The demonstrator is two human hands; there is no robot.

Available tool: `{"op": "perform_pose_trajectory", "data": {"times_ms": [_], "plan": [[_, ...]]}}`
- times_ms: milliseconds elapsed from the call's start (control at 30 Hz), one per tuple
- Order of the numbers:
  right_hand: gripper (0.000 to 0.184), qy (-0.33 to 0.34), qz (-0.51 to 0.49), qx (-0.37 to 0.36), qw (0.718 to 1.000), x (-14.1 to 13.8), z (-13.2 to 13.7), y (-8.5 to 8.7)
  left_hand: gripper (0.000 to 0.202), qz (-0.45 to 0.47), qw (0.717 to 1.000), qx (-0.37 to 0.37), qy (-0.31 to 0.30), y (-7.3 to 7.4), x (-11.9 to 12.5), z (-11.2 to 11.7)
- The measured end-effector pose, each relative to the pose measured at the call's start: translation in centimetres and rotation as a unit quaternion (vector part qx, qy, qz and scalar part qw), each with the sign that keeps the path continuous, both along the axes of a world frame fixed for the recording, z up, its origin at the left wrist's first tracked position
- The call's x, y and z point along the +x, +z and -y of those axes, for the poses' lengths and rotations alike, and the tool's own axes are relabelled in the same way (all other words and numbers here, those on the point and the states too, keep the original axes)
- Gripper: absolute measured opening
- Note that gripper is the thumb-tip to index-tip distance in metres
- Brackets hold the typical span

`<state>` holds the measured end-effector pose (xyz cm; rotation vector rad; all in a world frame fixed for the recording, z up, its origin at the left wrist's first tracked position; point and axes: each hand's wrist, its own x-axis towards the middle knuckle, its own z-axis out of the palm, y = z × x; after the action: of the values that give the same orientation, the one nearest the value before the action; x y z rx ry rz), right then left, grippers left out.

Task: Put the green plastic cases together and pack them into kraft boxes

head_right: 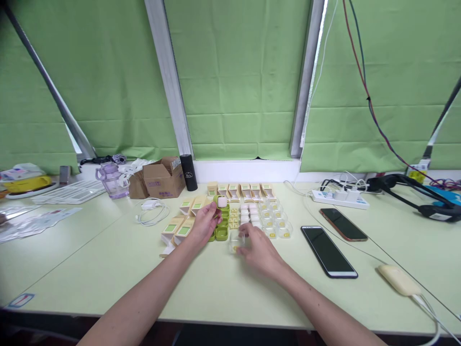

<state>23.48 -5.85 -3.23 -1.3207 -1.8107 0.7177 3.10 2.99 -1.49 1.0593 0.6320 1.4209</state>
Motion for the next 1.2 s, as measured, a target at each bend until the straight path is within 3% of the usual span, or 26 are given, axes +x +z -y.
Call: {"op": "perform_pose_trajectory", "data": {"times_ms": [67,100,233,333,433,567,767,1200], "plan": [[0.042,0.037,-0.153,-0.022,0.987,-0.2,-1.3,1.4,0.058,0.002,1.000,0.002,0.005,-0.1,-0.1,-0.3],[0.042,0.056,-0.241,-0.040,0.968,-0.4,-1.8,2.2,0.059,0.004,1.000,0.003,0.009,-0.1,-0.1,-0.4],[0.046,0.171,-0.500,-0.115,0.841,-1.5,-3.5,4.4,0.061,0.009,1.000,0.006,0.024,-0.1,-0.2,-0.8],[0.035,0.203,-0.573,-0.161,0.777,-2.3,-4.2,3.9,0.061,0.011,1.000,0.005,0.023,-0.1,-0.3,-0.8],[0.032,0.190,-0.609,-0.178,0.749,-2.7,-4.6,2.3,0.062,0.013,1.000,0.002,0.021,-0.1,-0.2,-0.6],[0.028,0.165,-0.622,-0.178,0.744,-2.9,-4.9,0.9,0.061,0.009,1.000,0.005,0.023,0.0,-0.1,-0.4],[0.019,0.131,-0.633,-0.149,0.748,-3.0,-5.1,0.5,0.062,-0.003,1.000,0.006,0.025,-0.1,-0.1,-0.4],[0.056,0.061,-0.598,-0.127,0.789,-3.4,-4.2,0.8,0.063,-0.040,0.998,0.028,0.035,-0.5,-0.1,-0.5]]}}
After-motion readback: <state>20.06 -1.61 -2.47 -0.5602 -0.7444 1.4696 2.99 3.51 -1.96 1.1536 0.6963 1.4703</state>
